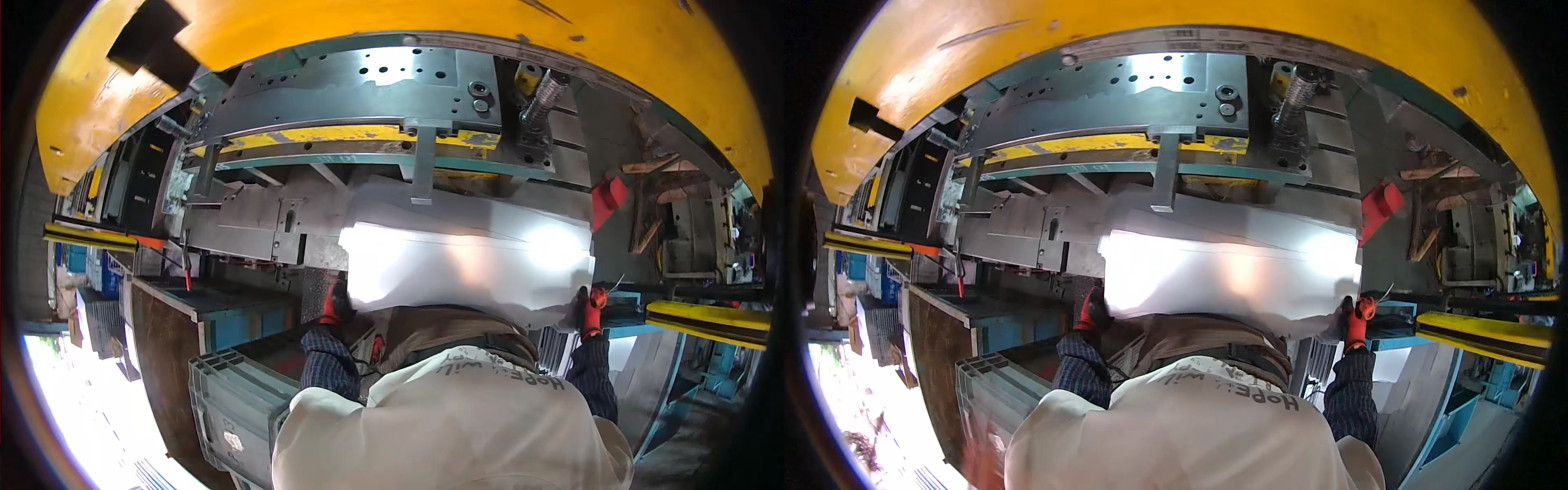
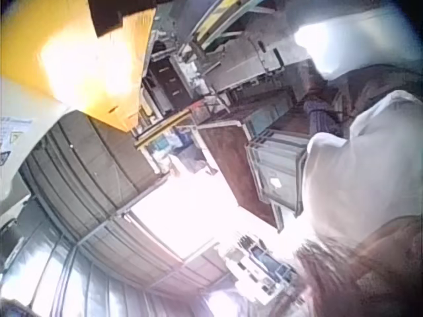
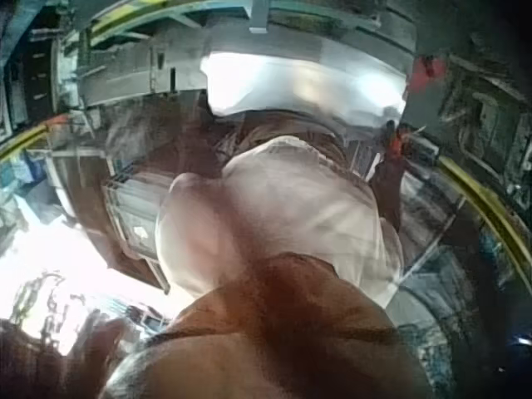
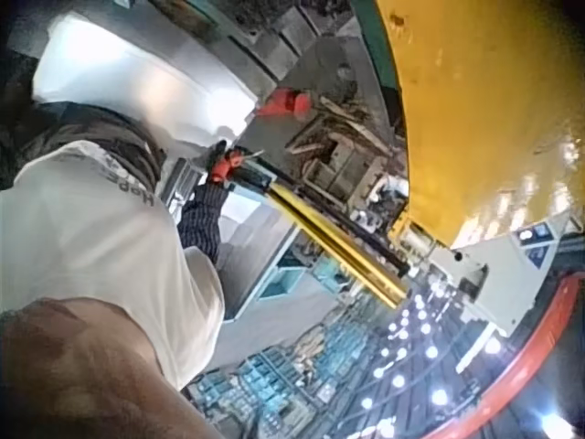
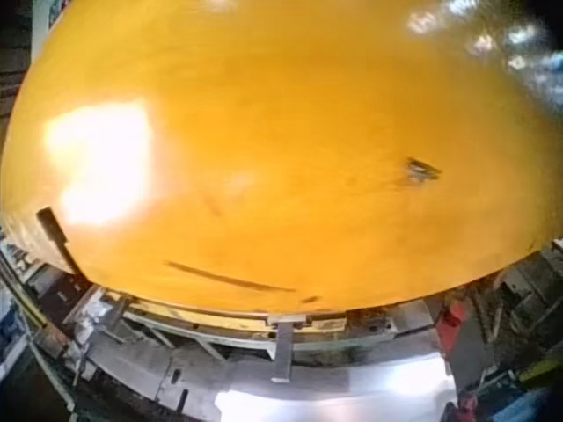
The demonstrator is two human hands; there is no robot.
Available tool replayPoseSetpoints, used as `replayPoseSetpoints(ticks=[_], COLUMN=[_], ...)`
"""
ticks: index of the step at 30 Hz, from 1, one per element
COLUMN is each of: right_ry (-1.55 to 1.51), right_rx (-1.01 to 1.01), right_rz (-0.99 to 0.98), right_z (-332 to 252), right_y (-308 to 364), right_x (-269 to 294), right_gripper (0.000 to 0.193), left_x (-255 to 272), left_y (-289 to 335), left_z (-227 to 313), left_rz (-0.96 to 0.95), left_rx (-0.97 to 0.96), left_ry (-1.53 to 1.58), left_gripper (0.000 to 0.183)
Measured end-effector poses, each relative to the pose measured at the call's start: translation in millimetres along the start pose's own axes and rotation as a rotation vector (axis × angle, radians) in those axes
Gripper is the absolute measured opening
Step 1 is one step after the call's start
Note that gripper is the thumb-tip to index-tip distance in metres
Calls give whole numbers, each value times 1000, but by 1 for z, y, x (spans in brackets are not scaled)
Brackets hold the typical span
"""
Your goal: Using a large industrial press to stamp metal sheets and stacking the finished parts into a bin.
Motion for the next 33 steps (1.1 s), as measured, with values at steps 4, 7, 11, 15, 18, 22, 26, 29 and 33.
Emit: replayPoseSetpoints(ticks=[4, 7, 11, 15, 18, 22, 26, 29, 33], right_ry=[172, 96, 74, 178, -89, -57, -82, -51, -32], right_rx=[-43, -7, 161, 229, -129, -268, -341, -574, -565], right_rz=[-277, -204, -50, -24, -400, -401, -686, -189, -271], right_z=[-7, -35, -83, -51, -110, -72, -67, -99, -95], right_y=[4, 0, -13, -1, -15, -20, -11, -17, -15], right_x=[-23, 4, 46, 36, 78, 49, 15, 90, 84], right_gripper=[38, 27, 23, 44, 45, 48, 71, 67, 62], left_x=[19, 26, -4, 4, -67, 0, -19, -37, 15], left_y=[13, 21, 13, -4, -1, -16, -17, -5, -9], left_z=[-18, -9, 0, 8, 55, 38, 35, 47, 17], left_rz=[394, 655, 500, 486, 78, 241, 129, 226, 273], left_rx=[59, 255, 199, 234, -2, 247, 266, 299, 472], left_ry=[-302, -304, -56, -232, -811, -690, -778, -872, -327], left_gripper=[26, 26, 36, 35, 33, 40, 42, 40, 34])
Point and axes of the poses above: each hand's wrist, its own y-axis away from the middle knuckle, its own x-axis out of the back of the hand, z = x × y, the point moved 9 cm from there along -y, towards the middle knuckle, and after that the axes turned 11 degrees about y, right-handed, at the moved point
